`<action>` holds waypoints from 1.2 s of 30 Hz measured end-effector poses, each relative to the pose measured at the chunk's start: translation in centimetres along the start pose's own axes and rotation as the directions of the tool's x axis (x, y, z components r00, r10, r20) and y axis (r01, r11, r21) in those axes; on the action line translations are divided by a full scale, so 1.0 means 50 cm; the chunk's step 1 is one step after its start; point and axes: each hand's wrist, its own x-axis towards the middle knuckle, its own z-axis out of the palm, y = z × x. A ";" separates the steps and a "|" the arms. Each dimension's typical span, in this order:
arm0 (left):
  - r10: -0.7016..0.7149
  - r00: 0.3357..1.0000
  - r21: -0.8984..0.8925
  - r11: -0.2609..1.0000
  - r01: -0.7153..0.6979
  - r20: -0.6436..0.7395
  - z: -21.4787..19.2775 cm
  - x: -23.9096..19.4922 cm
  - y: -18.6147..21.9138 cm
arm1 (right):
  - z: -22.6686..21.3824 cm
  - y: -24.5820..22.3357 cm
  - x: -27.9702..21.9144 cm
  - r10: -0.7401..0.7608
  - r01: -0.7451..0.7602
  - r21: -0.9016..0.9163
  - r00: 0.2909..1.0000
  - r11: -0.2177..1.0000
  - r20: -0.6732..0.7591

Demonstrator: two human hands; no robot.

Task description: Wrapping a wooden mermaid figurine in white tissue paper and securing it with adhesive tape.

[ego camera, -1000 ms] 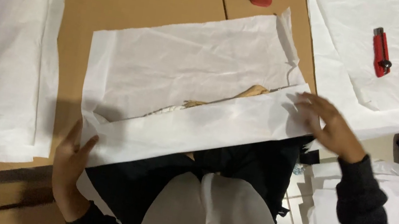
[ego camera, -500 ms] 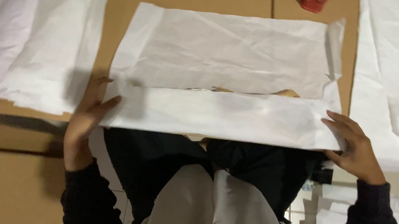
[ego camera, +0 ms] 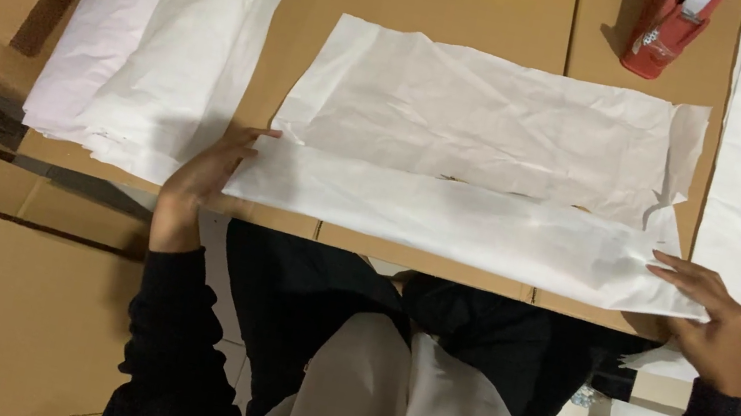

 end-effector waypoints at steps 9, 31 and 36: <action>0.000 1.000 0.403 0.915 -0.010 0.025 0.010 0.005 -0.029 | 0.002 0.048 -0.009 -0.058 0.063 -0.078 0.996 0.995 0.065; 0.368 0.863 0.808 0.352 -0.473 0.345 0.000 0.083 -0.038 | 0.043 0.023 -0.041 0.091 -0.091 0.038 0.996 0.995 -0.004; 0.215 0.939 0.811 0.477 -0.340 0.268 0.039 0.039 0.047 | 0.046 0.019 -0.038 0.033 -0.036 -0.073 0.999 0.997 -0.043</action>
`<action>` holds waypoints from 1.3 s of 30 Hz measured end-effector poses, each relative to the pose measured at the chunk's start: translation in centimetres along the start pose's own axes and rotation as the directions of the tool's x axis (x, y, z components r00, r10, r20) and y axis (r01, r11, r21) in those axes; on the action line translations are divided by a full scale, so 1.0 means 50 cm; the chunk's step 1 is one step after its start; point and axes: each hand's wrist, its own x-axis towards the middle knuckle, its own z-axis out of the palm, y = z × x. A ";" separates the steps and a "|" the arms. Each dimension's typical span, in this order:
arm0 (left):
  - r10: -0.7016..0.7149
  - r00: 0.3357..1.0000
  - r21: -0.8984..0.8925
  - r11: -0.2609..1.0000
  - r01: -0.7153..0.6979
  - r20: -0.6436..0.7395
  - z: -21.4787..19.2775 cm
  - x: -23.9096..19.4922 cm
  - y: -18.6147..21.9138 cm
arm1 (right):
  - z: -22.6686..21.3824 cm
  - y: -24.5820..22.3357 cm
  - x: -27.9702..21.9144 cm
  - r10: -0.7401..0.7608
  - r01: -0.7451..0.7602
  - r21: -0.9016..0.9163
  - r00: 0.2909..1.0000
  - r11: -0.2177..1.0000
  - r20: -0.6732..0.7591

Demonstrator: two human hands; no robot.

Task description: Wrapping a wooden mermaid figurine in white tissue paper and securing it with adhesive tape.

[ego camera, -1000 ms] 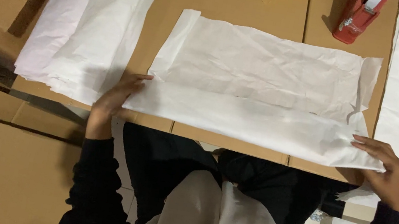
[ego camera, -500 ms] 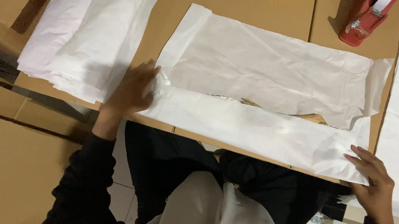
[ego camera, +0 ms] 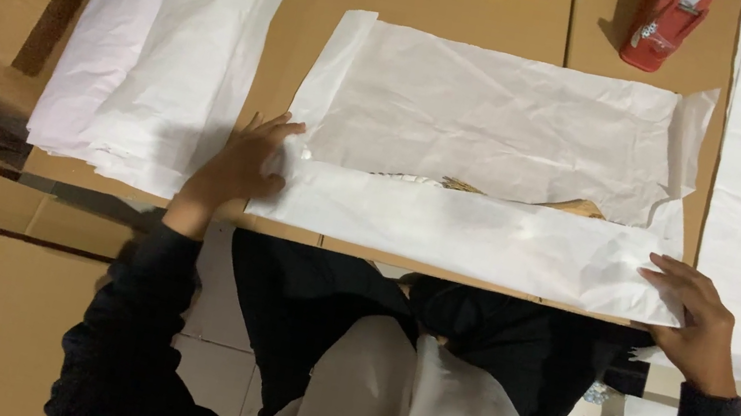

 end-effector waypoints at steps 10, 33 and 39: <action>0.457 0.819 -0.086 0.854 -0.513 -0.347 0.070 0.015 -0.134 | 0.012 0.047 -0.011 -0.113 0.095 -0.162 0.988 0.982 -0.105; 0.094 0.955 -0.629 0.734 -0.257 -0.280 0.007 0.022 -0.112 | -0.018 0.088 0.122 -0.036 0.086 0.346 0.988 0.934 -0.148; 0.140 0.955 -0.584 0.764 -0.273 -0.263 -0.003 -0.002 -0.007 | 0.022 0.179 0.163 0.049 0.061 0.462 0.974 0.885 -0.222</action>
